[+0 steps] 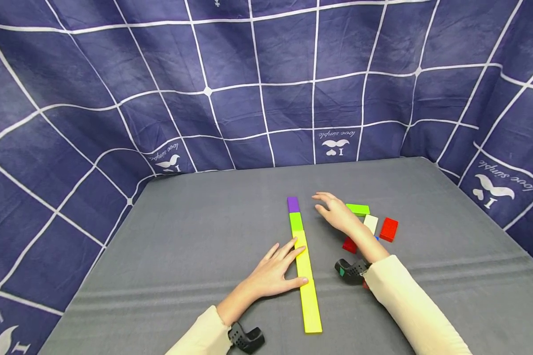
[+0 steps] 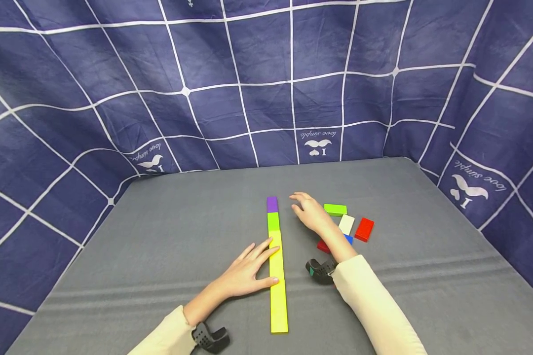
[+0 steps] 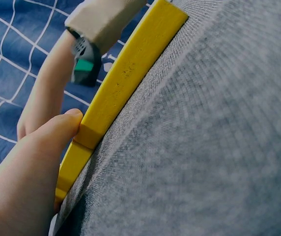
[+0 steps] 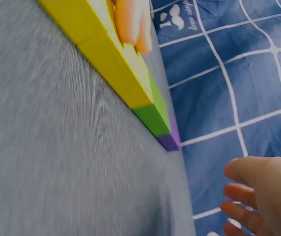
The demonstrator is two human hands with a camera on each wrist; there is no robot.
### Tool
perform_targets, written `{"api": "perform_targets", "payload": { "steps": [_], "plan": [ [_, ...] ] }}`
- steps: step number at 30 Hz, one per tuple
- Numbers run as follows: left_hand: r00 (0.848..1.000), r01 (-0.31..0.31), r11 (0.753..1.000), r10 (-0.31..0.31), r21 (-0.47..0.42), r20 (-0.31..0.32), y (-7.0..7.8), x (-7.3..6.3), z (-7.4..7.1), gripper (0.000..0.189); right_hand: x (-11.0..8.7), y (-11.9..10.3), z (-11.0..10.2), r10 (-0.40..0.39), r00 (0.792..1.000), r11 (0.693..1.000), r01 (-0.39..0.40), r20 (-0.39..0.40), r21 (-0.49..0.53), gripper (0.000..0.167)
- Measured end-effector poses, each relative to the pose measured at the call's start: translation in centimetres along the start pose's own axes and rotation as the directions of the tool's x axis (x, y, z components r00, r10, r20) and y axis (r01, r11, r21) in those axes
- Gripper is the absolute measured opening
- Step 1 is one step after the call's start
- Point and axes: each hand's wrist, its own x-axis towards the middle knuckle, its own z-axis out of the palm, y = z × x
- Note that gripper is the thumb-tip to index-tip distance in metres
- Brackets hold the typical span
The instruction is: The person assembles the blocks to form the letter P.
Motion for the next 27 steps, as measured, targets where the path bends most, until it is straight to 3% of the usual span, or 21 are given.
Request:
{"api": "perform_targets", "payload": {
  "steps": [12, 21, 27],
  "plan": [
    [1.0, -0.004, 1.0, 0.004, 0.002, 0.0, -0.1, -0.1, 0.1, 0.067, -3.6, 2.4, -2.3, 0.104, 0.994, 0.99, -0.106, -0.028, -0.096, 0.038],
    [1.0, -0.008, 1.0, 0.008, -0.004, 0.0, -0.1, 0.0, 0.0, 0.067, -4.3, 3.6, -2.8, 0.177, 0.978, 0.961, -0.196, -0.112, -0.195, 0.036],
    [1.0, -0.013, 1.0, 0.013, -0.003, -0.005, -0.1, 0.0, -0.1, 0.067, -4.5, 3.9, -2.8, 0.227, 0.969, 0.942, -0.244, -0.099, -0.232, 0.035]
  ]
}}
